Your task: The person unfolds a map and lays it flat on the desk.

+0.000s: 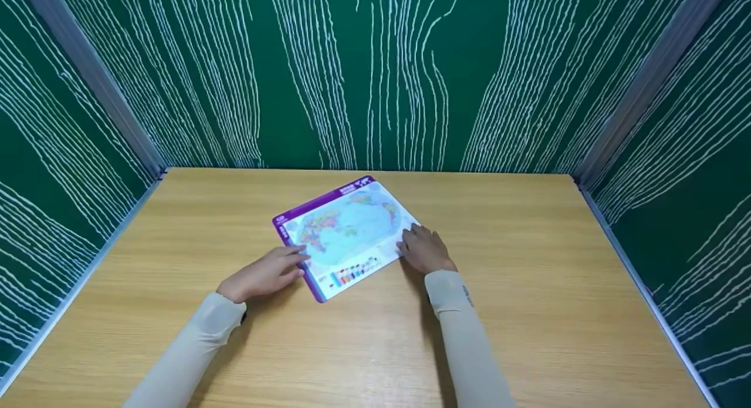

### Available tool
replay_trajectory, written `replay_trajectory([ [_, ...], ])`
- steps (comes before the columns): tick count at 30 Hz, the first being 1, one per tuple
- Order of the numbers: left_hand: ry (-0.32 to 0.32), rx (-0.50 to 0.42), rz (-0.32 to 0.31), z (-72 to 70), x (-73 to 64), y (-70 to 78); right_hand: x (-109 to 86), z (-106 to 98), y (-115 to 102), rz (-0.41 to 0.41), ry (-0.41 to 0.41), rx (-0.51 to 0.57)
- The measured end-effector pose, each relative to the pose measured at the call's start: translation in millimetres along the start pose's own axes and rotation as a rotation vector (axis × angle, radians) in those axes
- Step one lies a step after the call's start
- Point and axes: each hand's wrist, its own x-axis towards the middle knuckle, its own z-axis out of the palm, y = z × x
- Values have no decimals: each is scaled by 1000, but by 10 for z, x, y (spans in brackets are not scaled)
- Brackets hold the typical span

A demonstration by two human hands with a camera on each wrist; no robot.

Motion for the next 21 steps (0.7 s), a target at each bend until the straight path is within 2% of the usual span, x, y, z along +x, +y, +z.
replay_trajectory([
  [6, 13, -12, -36, -21, 78, -194, -87, 81, -86, -127, 65, -43],
  [10, 26, 14, -81, -48, 117, -286, -152, 119, -158, -143, 46, -50],
  [16, 22, 23, -122, -64, 162, -368, -269, 148, -291, -121, -27, -12],
  [21, 6, -7, -147, -85, 214, -374, -339, 186, -404, -170, -22, -30],
])
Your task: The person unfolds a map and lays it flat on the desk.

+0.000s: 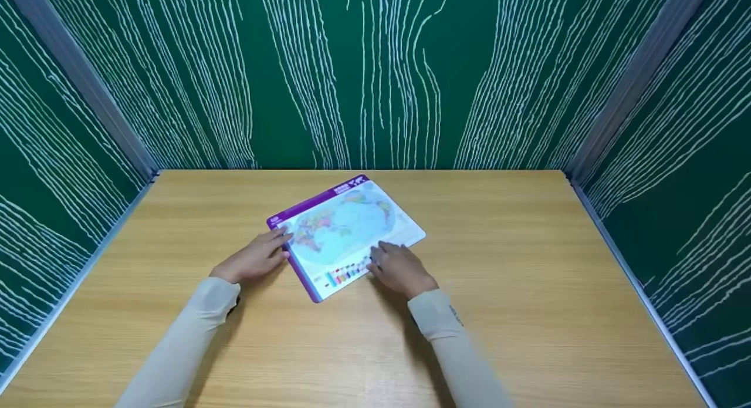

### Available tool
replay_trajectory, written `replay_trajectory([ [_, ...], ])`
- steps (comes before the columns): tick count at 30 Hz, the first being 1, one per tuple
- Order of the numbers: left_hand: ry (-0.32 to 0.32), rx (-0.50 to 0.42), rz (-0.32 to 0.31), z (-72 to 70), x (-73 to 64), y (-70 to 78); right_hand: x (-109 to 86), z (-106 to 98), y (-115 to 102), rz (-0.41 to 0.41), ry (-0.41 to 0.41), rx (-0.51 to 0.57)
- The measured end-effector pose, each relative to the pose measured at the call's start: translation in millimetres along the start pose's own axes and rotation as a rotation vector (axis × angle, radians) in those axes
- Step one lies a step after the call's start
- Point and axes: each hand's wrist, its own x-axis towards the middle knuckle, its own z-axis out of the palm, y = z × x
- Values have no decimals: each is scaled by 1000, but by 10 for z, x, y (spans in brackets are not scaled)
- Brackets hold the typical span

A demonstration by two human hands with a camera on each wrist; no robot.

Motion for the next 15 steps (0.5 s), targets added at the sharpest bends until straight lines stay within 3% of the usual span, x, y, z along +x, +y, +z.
replay_trajectory([
  [6, -45, -18, -46, -18, 10, 14, -25, 73, -97, -99, 10, -45],
  [15, -93, -32, -41, -10, 28, 8, -52, 135, -83, -213, 34, -89],
])
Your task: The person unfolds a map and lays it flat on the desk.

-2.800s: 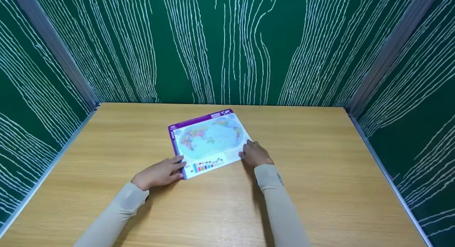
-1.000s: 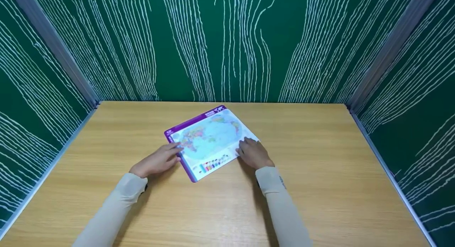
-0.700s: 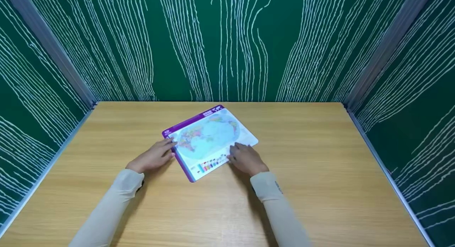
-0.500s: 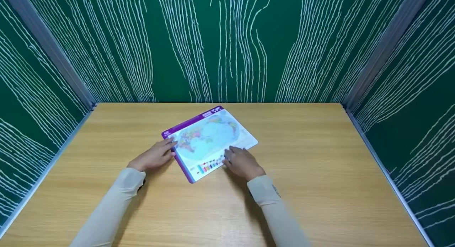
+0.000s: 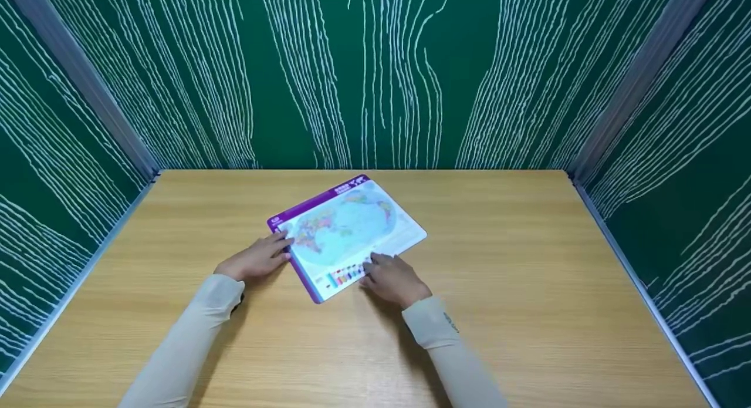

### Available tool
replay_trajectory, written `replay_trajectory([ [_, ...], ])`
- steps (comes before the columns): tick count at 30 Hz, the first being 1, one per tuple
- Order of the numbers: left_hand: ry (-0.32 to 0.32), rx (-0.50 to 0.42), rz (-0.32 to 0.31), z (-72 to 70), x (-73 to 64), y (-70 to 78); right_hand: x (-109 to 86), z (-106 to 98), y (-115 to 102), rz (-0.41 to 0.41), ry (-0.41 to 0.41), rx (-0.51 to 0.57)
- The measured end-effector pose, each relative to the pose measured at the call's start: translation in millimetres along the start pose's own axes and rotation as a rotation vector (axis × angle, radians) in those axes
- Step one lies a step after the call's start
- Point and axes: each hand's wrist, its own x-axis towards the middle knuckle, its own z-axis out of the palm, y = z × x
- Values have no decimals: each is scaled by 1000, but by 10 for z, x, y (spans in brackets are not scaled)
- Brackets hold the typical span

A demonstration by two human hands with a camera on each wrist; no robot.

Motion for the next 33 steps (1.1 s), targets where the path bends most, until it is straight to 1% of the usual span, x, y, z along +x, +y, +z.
replay_trajectory([
  [7, -6, 7, -6, -9, -18, 4, 4, -33, 17, 92, -69, 71],
  [12, -10, 5, -23, -6, -40, 14, 19, -69, 23, 95, -82, 84],
  [20, -29, 10, -57, 17, -99, 92, 38, -91, 83, 137, -82, 99],
  [23, -32, 9, -61, 24, -132, 112, 39, -95, 100, 153, -79, 112],
  [29, -29, 4, -48, 44, -191, 133, 33, -96, 131, 121, -62, 108],
  [33, -22, 13, -53, 84, -235, 162, 35, -98, 153, 136, -60, 100],
])
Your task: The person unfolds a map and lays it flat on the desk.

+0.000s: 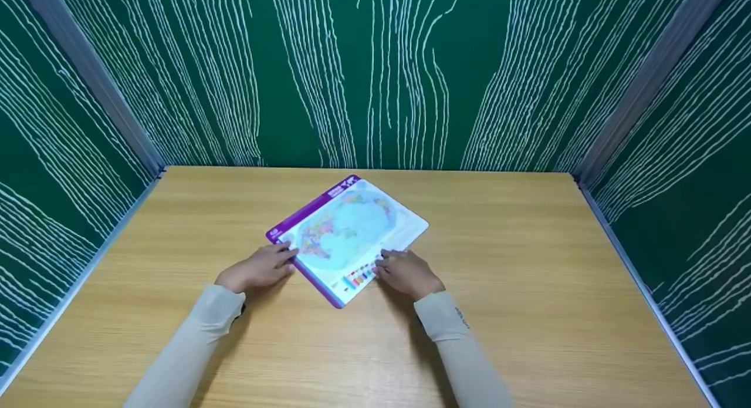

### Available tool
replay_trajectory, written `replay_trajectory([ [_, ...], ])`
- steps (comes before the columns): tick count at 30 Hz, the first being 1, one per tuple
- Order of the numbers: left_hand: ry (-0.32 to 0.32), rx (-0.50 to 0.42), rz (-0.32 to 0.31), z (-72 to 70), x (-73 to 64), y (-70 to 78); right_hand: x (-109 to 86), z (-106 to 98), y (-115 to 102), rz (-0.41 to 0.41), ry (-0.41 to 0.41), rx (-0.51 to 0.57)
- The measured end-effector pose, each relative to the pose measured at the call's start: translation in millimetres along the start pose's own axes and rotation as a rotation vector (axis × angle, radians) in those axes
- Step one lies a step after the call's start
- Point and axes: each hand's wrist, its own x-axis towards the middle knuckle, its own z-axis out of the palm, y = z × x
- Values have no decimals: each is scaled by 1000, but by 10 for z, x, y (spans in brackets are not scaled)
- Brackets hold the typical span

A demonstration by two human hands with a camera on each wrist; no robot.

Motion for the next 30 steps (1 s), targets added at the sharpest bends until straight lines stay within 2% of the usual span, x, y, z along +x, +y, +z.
replay_trajectory([
  [7, 14, 38, 16, 56, -57, 80, 20, -29, 31, 64, 0, 10],
  [10, 10, 54, 17, 72, -73, 106, 28, -39, 50, 67, 2, 14],
  [15, 5, 48, 6, 98, -102, 152, 44, -57, 74, 84, -7, 34],
  [26, 18, 45, 35, 173, -169, 210, 97, -102, 113, 102, -18, 35],
  [30, 15, 43, 41, 172, -190, 225, 106, -123, 114, 148, -45, 64],
])
